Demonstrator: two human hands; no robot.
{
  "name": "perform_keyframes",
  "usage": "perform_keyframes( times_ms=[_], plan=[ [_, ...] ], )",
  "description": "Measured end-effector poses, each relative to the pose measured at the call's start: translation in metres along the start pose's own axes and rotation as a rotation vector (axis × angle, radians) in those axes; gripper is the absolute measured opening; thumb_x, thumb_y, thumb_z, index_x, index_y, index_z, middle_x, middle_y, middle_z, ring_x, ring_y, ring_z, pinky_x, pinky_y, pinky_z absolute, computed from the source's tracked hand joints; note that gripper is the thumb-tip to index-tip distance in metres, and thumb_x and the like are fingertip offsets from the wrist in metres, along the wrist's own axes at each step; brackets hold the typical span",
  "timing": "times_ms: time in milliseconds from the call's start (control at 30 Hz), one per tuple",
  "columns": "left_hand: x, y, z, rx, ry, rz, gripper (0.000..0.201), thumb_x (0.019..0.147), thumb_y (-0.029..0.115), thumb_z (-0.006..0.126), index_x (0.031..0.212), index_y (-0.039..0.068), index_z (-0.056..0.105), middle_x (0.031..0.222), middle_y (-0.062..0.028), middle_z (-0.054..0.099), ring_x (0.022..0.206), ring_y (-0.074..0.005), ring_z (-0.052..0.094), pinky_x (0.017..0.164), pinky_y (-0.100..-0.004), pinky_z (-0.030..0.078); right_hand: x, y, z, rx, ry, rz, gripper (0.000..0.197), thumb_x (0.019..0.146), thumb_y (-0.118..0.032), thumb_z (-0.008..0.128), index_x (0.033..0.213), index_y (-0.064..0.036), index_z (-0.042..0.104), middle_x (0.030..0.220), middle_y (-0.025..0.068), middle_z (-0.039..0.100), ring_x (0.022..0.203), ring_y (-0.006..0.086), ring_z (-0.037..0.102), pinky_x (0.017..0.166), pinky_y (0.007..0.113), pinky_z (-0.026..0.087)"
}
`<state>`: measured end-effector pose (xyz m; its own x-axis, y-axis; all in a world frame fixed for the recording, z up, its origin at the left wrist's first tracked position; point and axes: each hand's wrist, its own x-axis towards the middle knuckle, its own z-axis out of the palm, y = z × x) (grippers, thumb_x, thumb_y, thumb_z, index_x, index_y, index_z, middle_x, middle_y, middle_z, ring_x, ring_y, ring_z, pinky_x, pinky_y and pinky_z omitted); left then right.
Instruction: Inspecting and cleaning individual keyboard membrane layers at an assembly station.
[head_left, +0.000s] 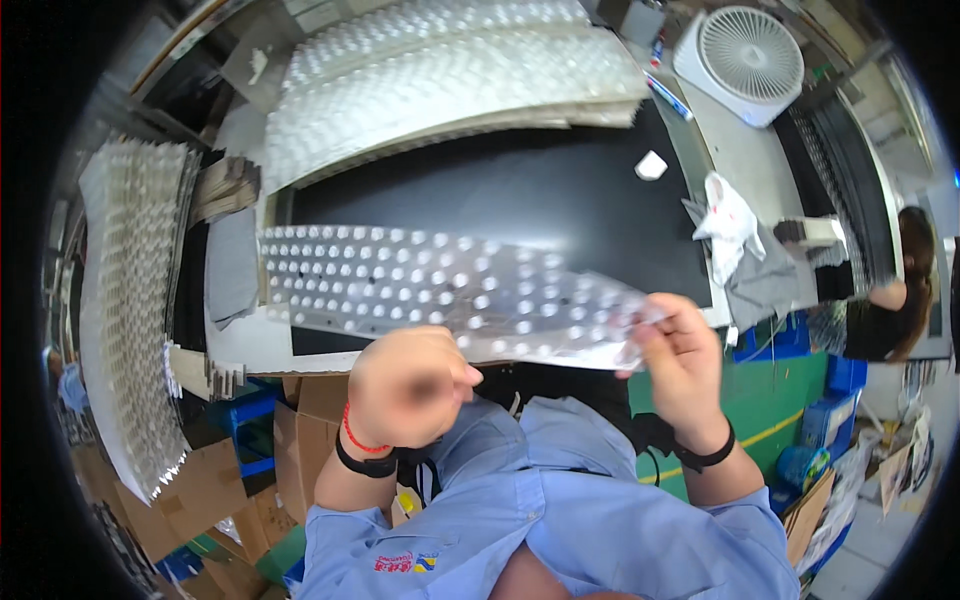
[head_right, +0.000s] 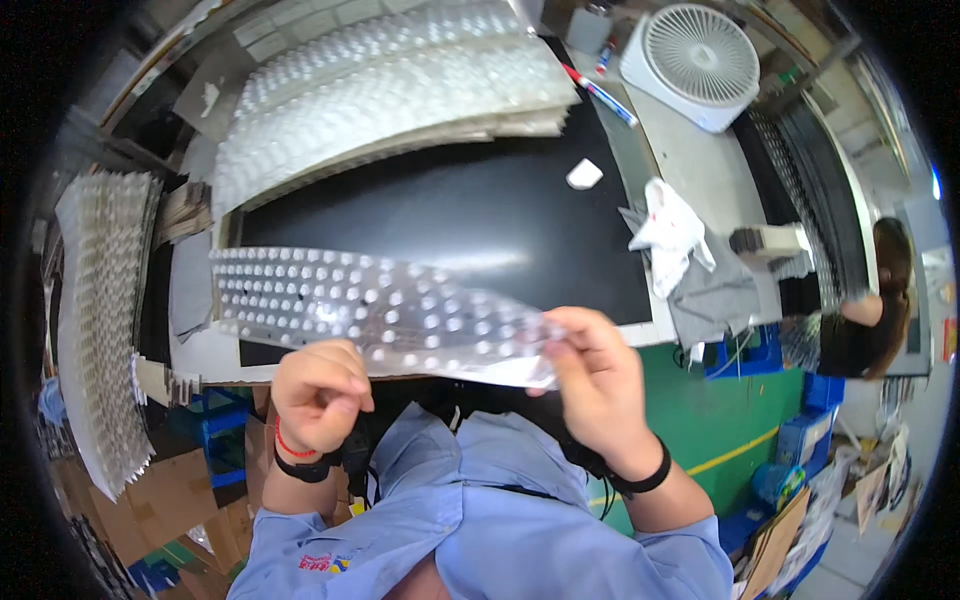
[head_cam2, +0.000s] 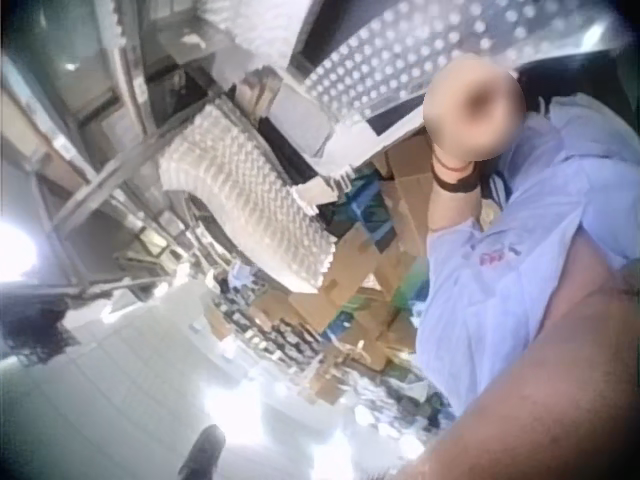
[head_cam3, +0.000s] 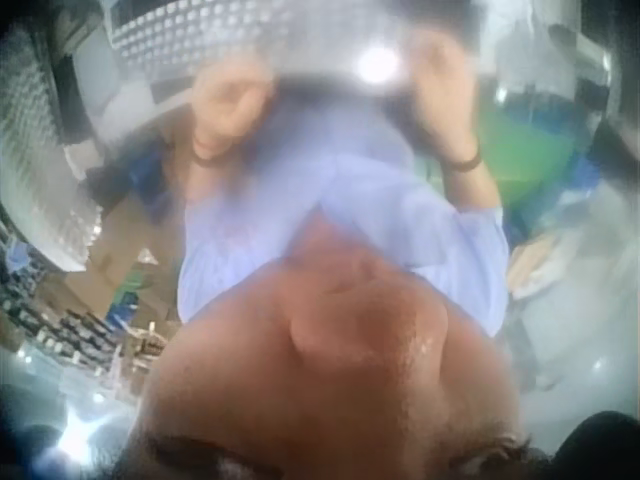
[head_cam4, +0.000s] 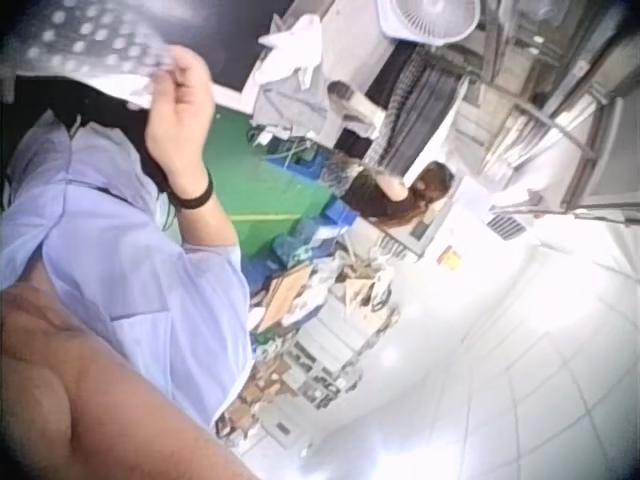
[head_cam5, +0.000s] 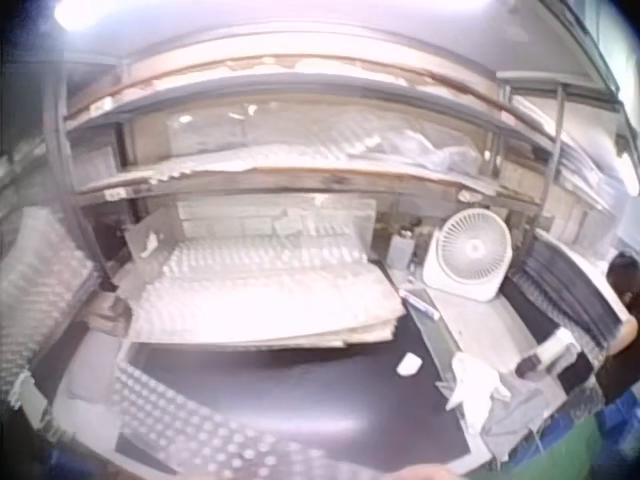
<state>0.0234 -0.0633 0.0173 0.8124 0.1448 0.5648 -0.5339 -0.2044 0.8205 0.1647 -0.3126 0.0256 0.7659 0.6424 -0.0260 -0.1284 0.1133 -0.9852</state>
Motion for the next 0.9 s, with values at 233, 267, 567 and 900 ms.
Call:
perform_keyframes(
  times_ms=[233, 267, 567, 900],
  plan=[
    [-0.025, 0.004, 0.0, -0.178, -0.063, -0.402, 0.011, 0.087, 0.001, 0.062, 0.096, 0.001, 0.067, 0.073, -0.0035, 0.065, 0.059, -0.0084, 0.054, 0.052, -0.0239, 0.04, 0.05, -0.019, -0.042, -0.535, -0.144, -0.501, 0.023, 0.087, 0.012, 0.049, 0.095, -0.0061, 0.062, 0.124, 0.0163, 0.063, 0.122, 0.0282, 0.051, 0.106, 0.04, 0.036],
    [-0.022, 0.003, -0.002, -0.175, -0.058, -0.395, 0.011, 0.087, 0.001, 0.062, 0.096, 0.001, 0.067, 0.073, -0.0035, 0.065, 0.059, -0.0084, 0.054, 0.052, -0.0239, 0.04, 0.053, -0.014, -0.043, -0.537, -0.149, -0.508, 0.023, 0.087, 0.012, 0.049, 0.095, -0.0061, 0.062, 0.124, 0.0163, 0.063, 0.122, 0.0282, 0.051, 0.106, 0.04, 0.036],
    [-0.008, 0.004, -0.004, -0.038, -0.281, -0.494, 0.022, 0.09, 0.011, 0.063, 0.111, 0.005, 0.064, 0.079, -0.0003, 0.067, 0.062, -0.0061, 0.056, 0.054, -0.0218, 0.043, 0.046, -0.014, -0.025, 0.05, 0.247, 0.222, 0.044, 0.096, -0.004, 0.053, 0.139, 0.0006, 0.046, 0.144, 0.0148, 0.045, 0.125, 0.0229, 0.047, 0.091, 0.032, 0.049],
    [-0.008, 0.012, -0.002, -0.295, -0.631, -0.464, 0.024, 0.09, 0.014, 0.064, 0.111, 0.004, 0.067, 0.086, -0.0032, 0.072, 0.067, -0.0113, 0.065, 0.056, -0.0232, 0.048, 0.023, -0.023, -0.017, -0.194, 0.234, 0.195, 0.053, 0.096, -0.012, 0.057, 0.144, -0.0004, 0.039, 0.141, 0.0168, 0.044, 0.117, 0.0221, 0.052, 0.091, 0.035, 0.05]
  ],
)
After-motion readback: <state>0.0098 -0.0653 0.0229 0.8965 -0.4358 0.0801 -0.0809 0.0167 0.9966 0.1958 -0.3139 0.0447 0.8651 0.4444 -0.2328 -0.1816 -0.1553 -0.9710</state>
